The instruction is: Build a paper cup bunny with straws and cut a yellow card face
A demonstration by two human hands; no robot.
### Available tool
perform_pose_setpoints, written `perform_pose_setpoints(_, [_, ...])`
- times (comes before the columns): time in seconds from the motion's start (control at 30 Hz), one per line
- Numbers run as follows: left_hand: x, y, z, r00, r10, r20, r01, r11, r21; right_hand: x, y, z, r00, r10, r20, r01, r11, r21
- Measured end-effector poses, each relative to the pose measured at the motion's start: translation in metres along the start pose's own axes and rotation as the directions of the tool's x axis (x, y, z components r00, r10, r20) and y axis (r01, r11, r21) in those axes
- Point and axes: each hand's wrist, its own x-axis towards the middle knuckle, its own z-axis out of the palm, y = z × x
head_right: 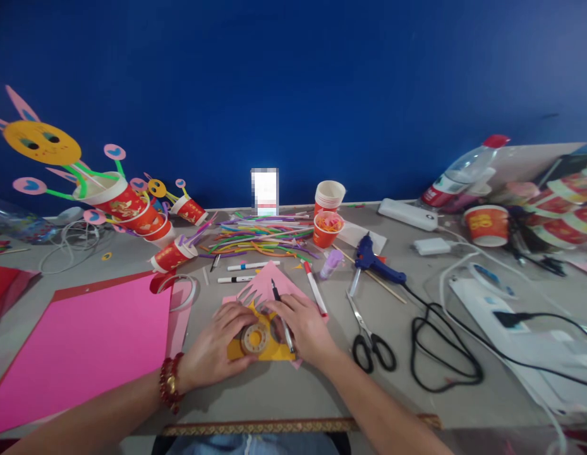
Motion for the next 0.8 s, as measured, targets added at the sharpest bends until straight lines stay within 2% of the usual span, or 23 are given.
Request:
perform_pose_setpoints(0.63, [-0.001, -0.003, 0.0, 1.0, 0.018, -0.004, -0.018, 1.0, -0.021, 0.002, -0.002, -0.001, 1.0, -0.01, -0.012, 0.009, 1.0, -0.015])
perform_pose_setpoints(0.8, [-0.002, -0.004, 0.0, 1.0, 0.014, -0.006, -0.014, 1.0, 0.007, 0.003, -0.008, -0.011, 0.997, -0.021, -0.072, 0.023, 0.999, 0.032])
